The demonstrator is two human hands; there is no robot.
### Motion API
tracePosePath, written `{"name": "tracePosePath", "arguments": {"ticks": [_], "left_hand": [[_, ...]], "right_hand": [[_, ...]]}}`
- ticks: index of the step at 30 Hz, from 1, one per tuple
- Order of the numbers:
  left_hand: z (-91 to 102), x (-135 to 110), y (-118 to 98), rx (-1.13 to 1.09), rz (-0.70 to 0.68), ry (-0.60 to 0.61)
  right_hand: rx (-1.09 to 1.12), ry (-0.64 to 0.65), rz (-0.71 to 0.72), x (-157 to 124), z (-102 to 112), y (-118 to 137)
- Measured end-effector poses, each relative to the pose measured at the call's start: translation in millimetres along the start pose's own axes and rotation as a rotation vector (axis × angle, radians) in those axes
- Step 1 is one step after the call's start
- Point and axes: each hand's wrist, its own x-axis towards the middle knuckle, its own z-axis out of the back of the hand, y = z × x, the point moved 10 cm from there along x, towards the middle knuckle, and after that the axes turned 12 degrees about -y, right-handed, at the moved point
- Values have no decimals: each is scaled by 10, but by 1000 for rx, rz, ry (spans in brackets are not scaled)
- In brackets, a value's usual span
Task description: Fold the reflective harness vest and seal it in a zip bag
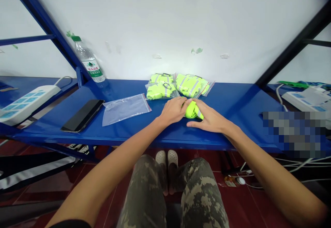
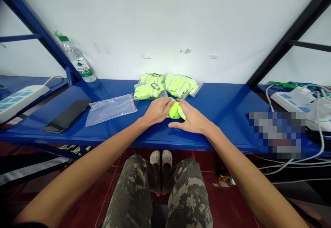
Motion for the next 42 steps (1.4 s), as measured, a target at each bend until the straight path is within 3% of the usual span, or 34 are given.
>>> {"name": "tracePosePath", "arguments": {"ticks": [2, 5, 9, 15, 25, 29, 34, 38, 42], "left_hand": [[8, 28, 36, 32, 49, -15], [0, 26, 69, 44, 95, -4], [0, -45, 27, -56, 24, 21], [-20, -168, -27, -142, -104, 102], [-87, -111, 97, -161, 6, 217], [2, -125, 102, -200, 75, 152], [232, -137, 243, -112, 263, -93], [335, -110, 292, -113, 275, -237], [288, -60, 357, -85, 283, -233]], "right_hand": [[-5, -82, 59, -23, 23, 58], [-15, -158, 11, -35, 52, 29], [76, -129, -59, -58, 42, 24], [215, -60, 12, -99, -11, 60], [34, -56, 66, -24, -30, 72], [88, -90, -3, 46, 24, 13], [234, -108, -219, 245, 27, -161], [288, -51, -313, 378, -104, -234], [311, -101, -381, 378, -141, -333]]}}
